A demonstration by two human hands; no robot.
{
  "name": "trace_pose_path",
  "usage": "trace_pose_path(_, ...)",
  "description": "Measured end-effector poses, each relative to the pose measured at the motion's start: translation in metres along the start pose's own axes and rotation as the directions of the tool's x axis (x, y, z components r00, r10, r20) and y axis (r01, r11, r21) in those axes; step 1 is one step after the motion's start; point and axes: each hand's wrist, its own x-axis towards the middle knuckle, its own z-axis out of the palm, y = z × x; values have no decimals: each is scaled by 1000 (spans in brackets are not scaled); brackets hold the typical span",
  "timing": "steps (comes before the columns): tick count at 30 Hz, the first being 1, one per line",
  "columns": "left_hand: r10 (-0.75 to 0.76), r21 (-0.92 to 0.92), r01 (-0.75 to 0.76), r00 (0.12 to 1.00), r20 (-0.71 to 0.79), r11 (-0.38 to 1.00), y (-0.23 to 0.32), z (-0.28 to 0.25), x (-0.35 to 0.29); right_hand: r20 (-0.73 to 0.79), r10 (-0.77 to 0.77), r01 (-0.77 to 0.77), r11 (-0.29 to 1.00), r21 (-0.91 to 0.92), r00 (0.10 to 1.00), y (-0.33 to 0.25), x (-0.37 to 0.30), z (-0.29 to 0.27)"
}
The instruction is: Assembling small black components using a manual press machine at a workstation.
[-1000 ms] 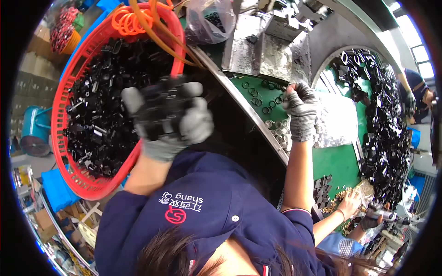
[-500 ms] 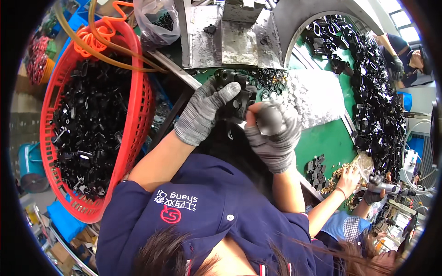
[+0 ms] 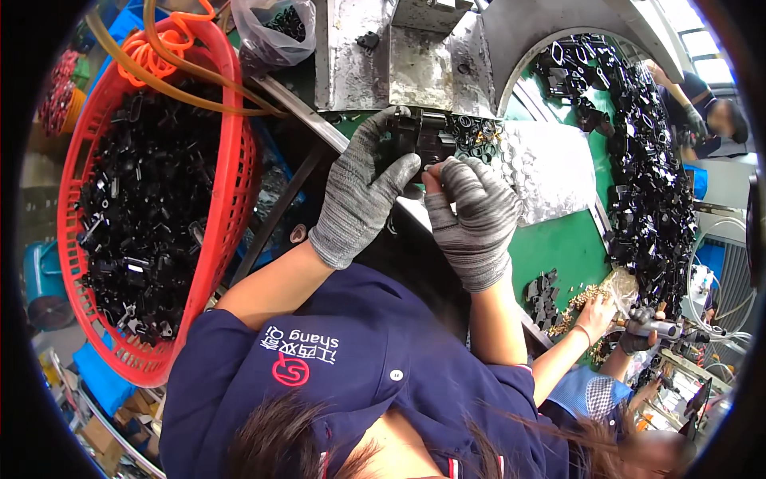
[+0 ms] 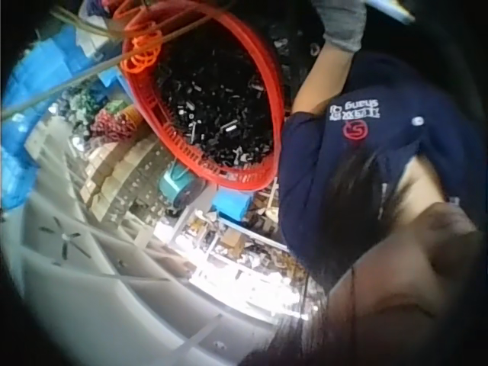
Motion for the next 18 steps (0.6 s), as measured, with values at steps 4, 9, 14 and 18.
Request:
trace_pose_path(4, 190, 143, -186, 982, -9, 972, 1, 3, -4, -3, 303, -277, 877, 392, 953, 0, 4, 0)
trace_pose_path(9, 57, 72, -58, 998, 18, 996, 15, -1, -9, 340, 502, -534, 316, 784, 795, 13, -2, 8)
trace_pose_path(14, 73, 532, -276, 926, 371, 800, 31, -43, 6, 449, 498, -654, 387, 650, 741, 23, -13, -7)
trace_pose_path(18, 61, 454, -399, 801, 596, 797, 26, -57, 4, 758, 212, -739, 488, 464, 616, 14, 6, -25)
